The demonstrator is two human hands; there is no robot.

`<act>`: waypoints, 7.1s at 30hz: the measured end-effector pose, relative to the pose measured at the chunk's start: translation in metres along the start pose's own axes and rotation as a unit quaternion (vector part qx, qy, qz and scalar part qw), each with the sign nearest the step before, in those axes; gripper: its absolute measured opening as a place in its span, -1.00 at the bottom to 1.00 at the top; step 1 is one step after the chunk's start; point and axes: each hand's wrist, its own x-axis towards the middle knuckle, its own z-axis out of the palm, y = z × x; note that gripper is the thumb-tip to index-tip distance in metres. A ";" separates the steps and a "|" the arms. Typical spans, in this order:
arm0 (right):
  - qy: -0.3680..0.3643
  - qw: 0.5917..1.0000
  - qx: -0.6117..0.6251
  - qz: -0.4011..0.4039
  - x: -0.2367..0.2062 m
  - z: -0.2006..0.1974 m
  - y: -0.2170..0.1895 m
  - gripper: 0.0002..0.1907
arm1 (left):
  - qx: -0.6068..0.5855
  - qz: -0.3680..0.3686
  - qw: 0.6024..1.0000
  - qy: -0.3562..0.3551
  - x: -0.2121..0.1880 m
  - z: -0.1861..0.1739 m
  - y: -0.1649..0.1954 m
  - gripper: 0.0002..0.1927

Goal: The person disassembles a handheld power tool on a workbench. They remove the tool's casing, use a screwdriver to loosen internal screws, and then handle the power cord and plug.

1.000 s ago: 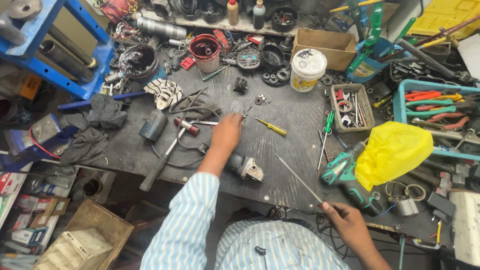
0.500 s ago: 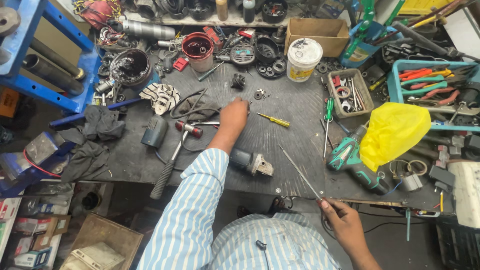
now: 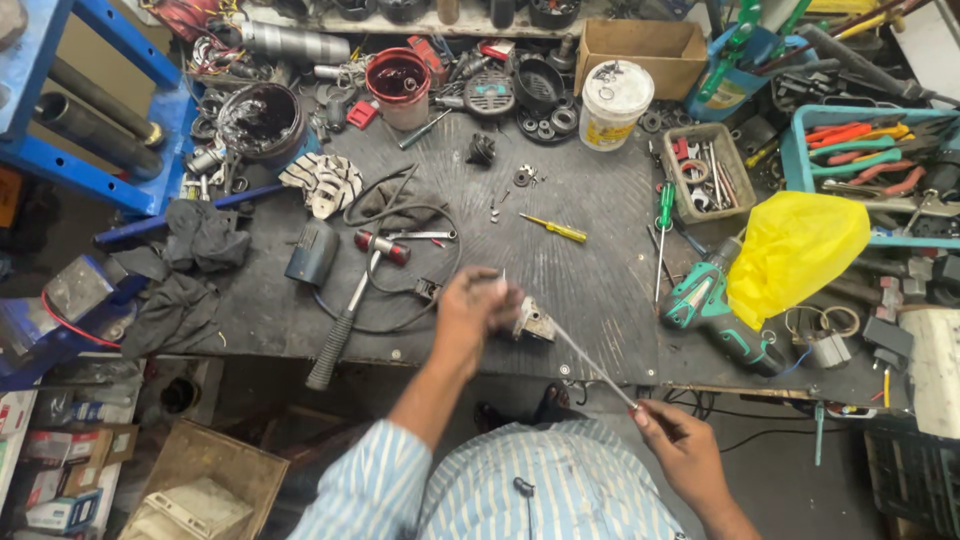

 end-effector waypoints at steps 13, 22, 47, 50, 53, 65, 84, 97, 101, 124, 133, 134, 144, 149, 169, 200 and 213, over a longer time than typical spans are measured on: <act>-0.030 0.957 -0.210 -0.200 0.025 -0.023 -0.033 -0.68 | -0.216 -0.047 0.975 0.022 -0.061 -0.003 -0.082 -0.85; -0.080 0.953 -0.195 -0.219 0.046 -0.057 -0.012 -0.69 | -0.261 0.015 0.963 0.064 -0.078 0.028 -0.120 -0.85; -0.064 0.954 -0.199 -0.215 0.034 -0.056 -0.007 -0.70 | -0.177 0.001 0.977 0.115 -0.078 0.031 -0.126 -0.79; -0.033 0.950 -0.226 -0.215 0.028 -0.054 -0.012 -0.68 | -0.191 -0.010 0.969 0.158 -0.071 0.041 -0.129 -0.79; -0.011 0.934 -0.239 -0.265 0.027 -0.053 -0.018 -0.68 | -0.202 -0.010 0.964 0.174 -0.065 0.045 -0.131 -0.81; 0.000 0.917 -0.303 -0.260 0.029 -0.046 -0.037 -0.69 | -0.199 -0.017 0.959 0.199 -0.055 0.035 -0.127 -0.85; -0.002 0.947 -0.217 -0.239 0.026 -0.037 -0.034 -0.58 | -0.195 -0.018 0.966 0.168 -0.059 0.030 -0.114 -0.79; -0.124 0.979 -0.163 0.015 0.040 -0.041 -0.028 -0.68 | -0.080 -0.099 0.991 -0.037 -0.076 0.042 -0.137 -0.69; -0.130 0.959 -0.243 -0.067 0.052 -0.045 -0.036 -0.68 | 0.027 -0.119 0.991 -0.060 -0.079 0.058 -0.129 -0.63; -0.082 0.929 -0.307 -0.192 0.097 -0.048 -0.062 -0.69 | 0.662 0.358 0.656 -0.055 -0.005 -0.014 -0.019 -0.10; -0.128 0.928 -0.297 -0.187 0.119 -0.050 -0.063 -0.56 | 0.660 0.340 0.668 -0.047 -0.008 -0.009 -0.015 -0.12; -0.131 0.926 -0.305 -0.181 0.121 -0.051 -0.062 -0.56 | 0.659 0.335 0.672 -0.046 -0.008 -0.008 -0.014 -0.12; -0.152 0.893 -0.352 -0.236 0.128 -0.051 -0.059 -0.71 | 0.655 0.329 0.679 -0.047 -0.008 -0.007 -0.013 -0.12; -0.131 0.911 -0.302 -0.248 0.129 -0.050 -0.073 -0.57 | 0.660 0.322 0.677 -0.046 -0.008 -0.006 -0.012 -0.13; -0.044 0.808 -0.408 -0.424 0.122 -0.056 -0.070 -0.70 | 0.655 0.319 0.683 -0.046 -0.009 -0.002 -0.005 -0.18; -0.248 0.944 0.058 0.209 0.124 -0.042 -0.015 -0.75 | 0.650 0.309 0.692 -0.057 -0.008 -0.010 -0.002 -0.18; 0.008 0.839 -0.269 -0.474 0.099 -0.040 -0.036 -0.73 | 0.657 0.304 0.688 -0.055 -0.010 -0.009 -0.001 -0.19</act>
